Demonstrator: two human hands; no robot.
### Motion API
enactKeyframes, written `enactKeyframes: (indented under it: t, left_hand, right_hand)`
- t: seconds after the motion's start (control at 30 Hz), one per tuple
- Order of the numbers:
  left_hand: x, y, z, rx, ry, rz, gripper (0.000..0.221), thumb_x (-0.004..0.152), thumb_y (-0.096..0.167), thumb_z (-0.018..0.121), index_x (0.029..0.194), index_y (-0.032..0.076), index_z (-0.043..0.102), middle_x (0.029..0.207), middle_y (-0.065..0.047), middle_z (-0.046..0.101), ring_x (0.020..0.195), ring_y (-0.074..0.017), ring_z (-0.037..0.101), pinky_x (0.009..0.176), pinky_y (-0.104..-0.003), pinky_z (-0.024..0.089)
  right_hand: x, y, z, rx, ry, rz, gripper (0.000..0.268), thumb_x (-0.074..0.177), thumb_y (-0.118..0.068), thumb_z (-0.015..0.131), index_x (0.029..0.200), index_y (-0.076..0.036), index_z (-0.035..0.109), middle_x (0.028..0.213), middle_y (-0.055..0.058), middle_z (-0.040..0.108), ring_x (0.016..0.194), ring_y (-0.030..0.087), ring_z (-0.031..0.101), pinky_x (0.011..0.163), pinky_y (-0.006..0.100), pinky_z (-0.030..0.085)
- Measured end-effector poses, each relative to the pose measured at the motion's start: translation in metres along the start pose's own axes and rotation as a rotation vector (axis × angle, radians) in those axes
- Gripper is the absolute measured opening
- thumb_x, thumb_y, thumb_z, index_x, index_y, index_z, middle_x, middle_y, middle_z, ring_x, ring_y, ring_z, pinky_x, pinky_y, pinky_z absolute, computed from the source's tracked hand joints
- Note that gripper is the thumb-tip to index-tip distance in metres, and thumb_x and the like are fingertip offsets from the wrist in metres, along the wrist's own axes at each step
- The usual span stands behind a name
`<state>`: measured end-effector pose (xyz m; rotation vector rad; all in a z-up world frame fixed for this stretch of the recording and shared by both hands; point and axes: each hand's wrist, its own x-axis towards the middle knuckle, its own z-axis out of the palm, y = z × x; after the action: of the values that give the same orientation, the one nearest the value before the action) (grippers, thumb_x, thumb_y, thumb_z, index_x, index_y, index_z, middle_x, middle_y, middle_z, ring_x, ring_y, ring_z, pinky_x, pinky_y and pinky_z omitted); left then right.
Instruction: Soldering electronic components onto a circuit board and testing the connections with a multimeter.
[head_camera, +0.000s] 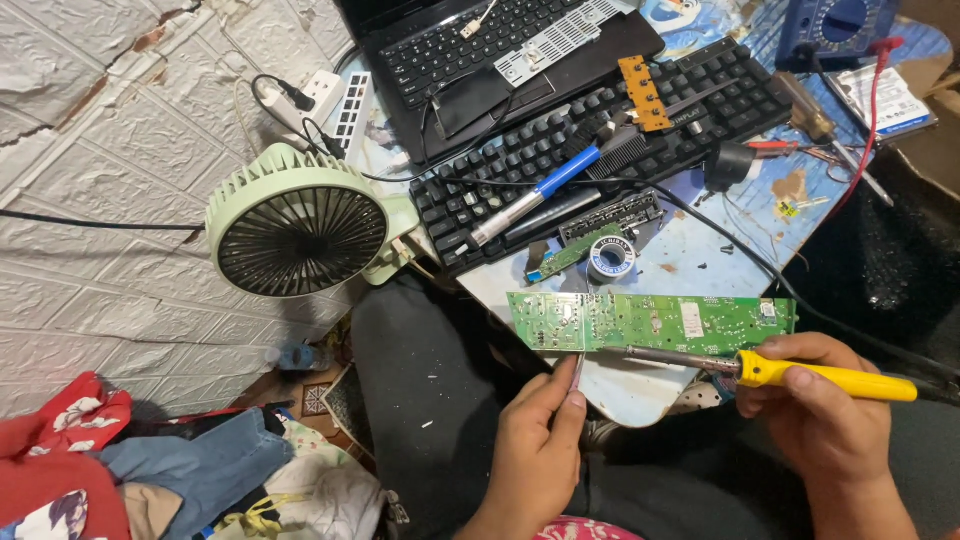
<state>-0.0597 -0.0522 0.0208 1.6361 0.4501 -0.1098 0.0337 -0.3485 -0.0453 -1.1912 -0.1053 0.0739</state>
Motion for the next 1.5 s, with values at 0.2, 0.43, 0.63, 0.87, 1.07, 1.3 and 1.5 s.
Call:
enactKeyframes:
  t: [0.2, 0.43, 0.63, 0.87, 1.07, 1.3, 1.5]
  left_hand:
    - [0.002, -0.004, -0.003, 0.128, 0.014, 0.111, 0.054, 0.11, 0.029, 0.06, 0.158, 0.004, 0.066, 0.125, -0.002, 0.078, 0.122, -0.0151, 0.076, 0.103, -0.03, 0.058]
    - [0.005, -0.003, -0.003, 0.093, 0.008, 0.031, 0.054, 0.109, 0.03, 0.062, 0.158, 0.008, 0.066, 0.135, -0.001, 0.08, 0.128, -0.0143, 0.077, 0.105, -0.029, 0.059]
    - [0.005, -0.003, -0.003, 0.083, 0.021, 0.085, 0.051, 0.109, 0.026, 0.063, 0.156, 0.006, 0.07, 0.121, 0.0, 0.079, 0.116, -0.0126, 0.076, 0.1, -0.027, 0.059]
    - [0.003, 0.002, -0.004, 0.118, 0.022, 0.087, 0.051, 0.109, 0.025, 0.063, 0.156, 0.008, 0.071, 0.115, 0.0, 0.077, 0.11, -0.0124, 0.076, 0.095, -0.028, 0.06]
    - [0.005, 0.002, 0.001, 0.03, 0.013, 0.069, 0.049, 0.108, 0.021, 0.065, 0.154, 0.005, 0.072, 0.125, -0.002, 0.079, 0.119, -0.0127, 0.077, 0.101, -0.027, 0.06]
    - [0.004, 0.013, -0.001, -0.29, -0.065, -0.215, 0.051, 0.112, 0.016, 0.06, 0.161, 0.006, 0.072, 0.104, -0.006, 0.065, 0.036, -0.0121, 0.053, 0.037, -0.025, 0.041]
    - [0.006, -0.004, 0.003, -0.386, -0.076, -0.228, 0.053, 0.112, 0.017, 0.06, 0.164, 0.007, 0.07, 0.091, -0.006, 0.065, 0.035, -0.014, 0.053, 0.038, -0.025, 0.039]
  right_hand:
    - [0.002, -0.001, 0.001, 0.01, -0.006, -0.011, 0.033, 0.103, -0.024, 0.072, 0.123, 0.002, 0.077, 0.092, 0.022, 0.074, 0.068, 0.03, 0.072, 0.056, 0.035, 0.06]
    - [0.001, -0.002, 0.002, 0.005, -0.017, -0.01, 0.032, 0.104, -0.023, 0.071, 0.122, 0.002, 0.077, 0.09, 0.022, 0.074, 0.065, 0.03, 0.07, 0.056, 0.036, 0.059]
    - [-0.001, 0.003, 0.001, -0.012, 0.011, 0.003, 0.031, 0.105, -0.021, 0.07, 0.124, 0.003, 0.076, 0.087, 0.025, 0.074, 0.066, 0.032, 0.07, 0.058, 0.036, 0.059]
    - [-0.001, 0.005, -0.002, -0.02, 0.019, 0.014, 0.03, 0.105, -0.021, 0.071, 0.123, 0.002, 0.077, 0.089, 0.022, 0.075, 0.067, 0.03, 0.07, 0.059, 0.037, 0.059]
    - [-0.001, 0.003, 0.001, -0.033, 0.008, -0.016, 0.031, 0.104, -0.02, 0.07, 0.122, 0.004, 0.076, 0.089, 0.023, 0.076, 0.066, 0.03, 0.073, 0.059, 0.036, 0.062]
    - [-0.002, 0.002, 0.002, -0.009, 0.009, 0.017, 0.032, 0.104, -0.021, 0.071, 0.124, 0.003, 0.077, 0.086, 0.023, 0.075, 0.068, 0.031, 0.072, 0.061, 0.037, 0.06]
    - [-0.001, 0.005, -0.003, -0.043, 0.021, 0.02, 0.031, 0.105, -0.021, 0.07, 0.123, 0.002, 0.078, 0.087, 0.022, 0.075, 0.069, 0.03, 0.073, 0.061, 0.037, 0.062]
